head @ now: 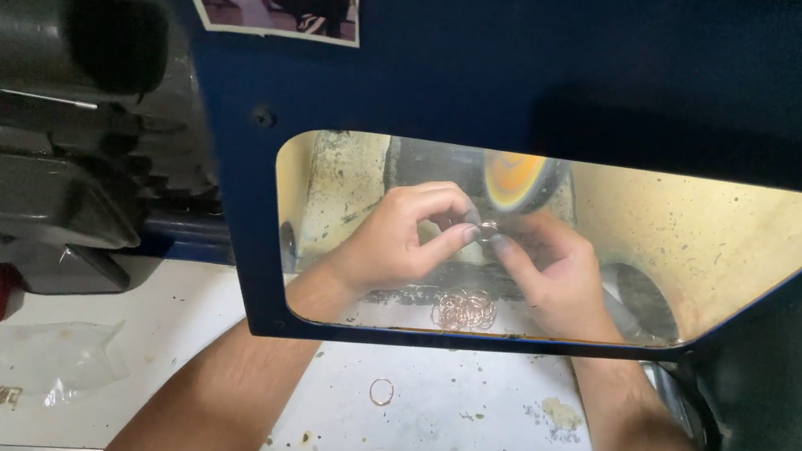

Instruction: Polishing small metal rings using a bench-mounted polishing wheel.

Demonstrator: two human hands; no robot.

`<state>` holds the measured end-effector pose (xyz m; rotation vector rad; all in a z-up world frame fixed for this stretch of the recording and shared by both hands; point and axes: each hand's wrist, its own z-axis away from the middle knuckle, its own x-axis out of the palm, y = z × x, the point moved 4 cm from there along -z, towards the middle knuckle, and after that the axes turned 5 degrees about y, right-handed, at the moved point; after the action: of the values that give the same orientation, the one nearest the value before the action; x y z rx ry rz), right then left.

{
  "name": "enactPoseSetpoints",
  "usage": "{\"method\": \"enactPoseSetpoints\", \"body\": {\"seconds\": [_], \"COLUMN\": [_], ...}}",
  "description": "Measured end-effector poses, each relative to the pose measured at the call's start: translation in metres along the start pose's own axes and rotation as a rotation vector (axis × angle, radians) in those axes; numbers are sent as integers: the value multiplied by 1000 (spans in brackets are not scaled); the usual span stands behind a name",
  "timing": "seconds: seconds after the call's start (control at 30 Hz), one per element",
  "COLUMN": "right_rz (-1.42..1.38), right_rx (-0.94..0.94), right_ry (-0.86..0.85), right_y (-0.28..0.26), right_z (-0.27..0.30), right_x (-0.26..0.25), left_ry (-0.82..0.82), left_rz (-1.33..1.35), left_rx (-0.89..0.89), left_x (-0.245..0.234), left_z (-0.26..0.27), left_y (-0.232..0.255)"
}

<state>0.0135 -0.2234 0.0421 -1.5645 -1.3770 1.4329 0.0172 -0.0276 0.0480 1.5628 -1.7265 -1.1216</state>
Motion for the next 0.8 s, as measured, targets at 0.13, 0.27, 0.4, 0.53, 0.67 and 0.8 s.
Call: {"method": "enactPoseSetpoints", "body": {"seconds": [0.13, 0.27, 0.4, 0.53, 0.67, 0.8], "right_rz": [0, 9, -337, -497, -556, -616], "right_rx": [98, 334, 647, 658, 679, 629], "right_ry": [1, -10, 74, 153, 170, 178], "right_y": [9, -8, 31, 31, 33, 40], "right_z": [3, 4, 7, 6, 5, 3], "right_x": [5, 17, 25, 35, 39, 39], "left_ry": [13, 20, 85, 110, 124, 140], "left_rz": [15, 76, -95, -173, -269, -274], "left_rx": [-19, -48, 12, -4, 14, 35], "left_x": [3, 8, 7, 7, 11, 12], "left_z": [2, 3, 3, 4, 4, 3], "left_y": [-3, -1, 7, 10, 4, 1]}}
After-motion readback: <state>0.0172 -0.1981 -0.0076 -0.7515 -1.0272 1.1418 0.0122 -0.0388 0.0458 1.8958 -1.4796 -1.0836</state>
